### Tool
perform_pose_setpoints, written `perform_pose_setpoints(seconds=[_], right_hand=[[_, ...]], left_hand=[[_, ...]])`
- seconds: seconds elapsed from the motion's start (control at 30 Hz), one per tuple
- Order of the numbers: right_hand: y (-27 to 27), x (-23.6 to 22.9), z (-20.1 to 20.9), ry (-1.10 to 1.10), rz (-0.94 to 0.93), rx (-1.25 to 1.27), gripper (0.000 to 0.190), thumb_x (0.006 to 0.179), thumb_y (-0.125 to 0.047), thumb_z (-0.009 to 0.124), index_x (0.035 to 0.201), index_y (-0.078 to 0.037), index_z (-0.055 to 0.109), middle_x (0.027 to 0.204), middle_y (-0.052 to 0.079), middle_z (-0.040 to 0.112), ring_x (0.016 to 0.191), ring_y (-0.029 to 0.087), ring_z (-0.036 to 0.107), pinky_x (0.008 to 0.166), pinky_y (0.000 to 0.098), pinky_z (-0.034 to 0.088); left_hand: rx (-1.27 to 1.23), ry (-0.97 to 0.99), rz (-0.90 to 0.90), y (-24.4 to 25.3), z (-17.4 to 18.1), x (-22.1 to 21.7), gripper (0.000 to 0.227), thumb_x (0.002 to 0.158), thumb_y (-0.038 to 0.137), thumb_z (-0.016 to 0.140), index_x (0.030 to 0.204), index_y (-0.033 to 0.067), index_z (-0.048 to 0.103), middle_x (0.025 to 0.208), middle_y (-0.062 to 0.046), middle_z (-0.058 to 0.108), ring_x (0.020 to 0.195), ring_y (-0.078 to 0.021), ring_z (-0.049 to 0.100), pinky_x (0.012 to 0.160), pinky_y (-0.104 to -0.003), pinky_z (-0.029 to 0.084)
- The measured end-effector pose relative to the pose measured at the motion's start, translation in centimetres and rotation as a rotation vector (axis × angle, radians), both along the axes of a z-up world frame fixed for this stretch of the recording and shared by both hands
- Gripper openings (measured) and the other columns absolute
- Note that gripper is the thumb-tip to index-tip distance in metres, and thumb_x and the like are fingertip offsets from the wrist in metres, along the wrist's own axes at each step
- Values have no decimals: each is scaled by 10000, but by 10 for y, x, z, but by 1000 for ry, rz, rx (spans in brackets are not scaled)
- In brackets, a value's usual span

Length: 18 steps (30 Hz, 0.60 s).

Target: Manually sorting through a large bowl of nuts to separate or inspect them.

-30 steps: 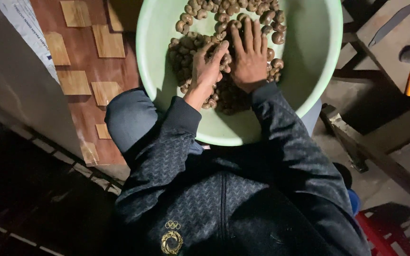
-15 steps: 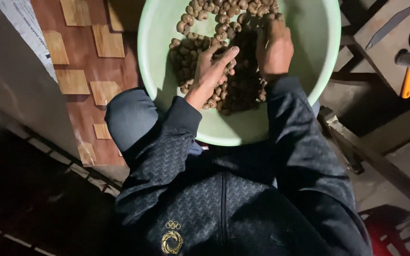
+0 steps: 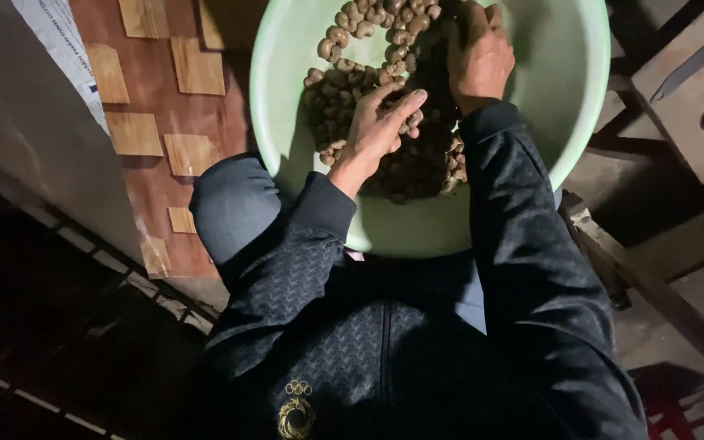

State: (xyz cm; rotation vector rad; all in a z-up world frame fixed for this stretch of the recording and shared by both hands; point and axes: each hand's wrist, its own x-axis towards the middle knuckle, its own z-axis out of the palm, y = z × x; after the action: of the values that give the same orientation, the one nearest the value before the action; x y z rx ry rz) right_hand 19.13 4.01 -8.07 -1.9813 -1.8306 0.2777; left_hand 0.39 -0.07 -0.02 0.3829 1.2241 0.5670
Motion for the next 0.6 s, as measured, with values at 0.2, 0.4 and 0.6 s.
perform_pose_setpoints(seconds=[0.2, 0.4, 0.6], right_hand=[[-5, 2, 3, 4, -14, -22, 300, 963, -241, 764, 1256, -202, 711, 1190, 65, 658, 880, 363, 709, 705, 473, 566], [-9, 1, 19, 49, 20, 13, 218, 871, -164, 778, 1081, -136, 726, 1023, 52, 674, 813, 313, 689, 671, 434, 546], [0, -3, -2, -10, -55, 121, 434, 937, -82, 756, 1333, -187, 611, 1361, 89, 620, 786, 443, 722, 631, 521, 546]], left_hand=[[19, 20, -18, -3, -2, 1, 547, 831, 302, 778, 1265, 11, 615, 759, -40, 673, 553, -83, 586, 385, -174, 281], [1, 44, -40, -2, -2, 1, 522, 836, 320, 768, 1247, 28, 633, 775, -36, 682, 551, -76, 589, 388, -167, 294], [73, 1, -52, -2, 0, -1, 239, 889, 253, 745, 1038, 72, 699, 739, -22, 681, 562, -75, 594, 395, -183, 284]])
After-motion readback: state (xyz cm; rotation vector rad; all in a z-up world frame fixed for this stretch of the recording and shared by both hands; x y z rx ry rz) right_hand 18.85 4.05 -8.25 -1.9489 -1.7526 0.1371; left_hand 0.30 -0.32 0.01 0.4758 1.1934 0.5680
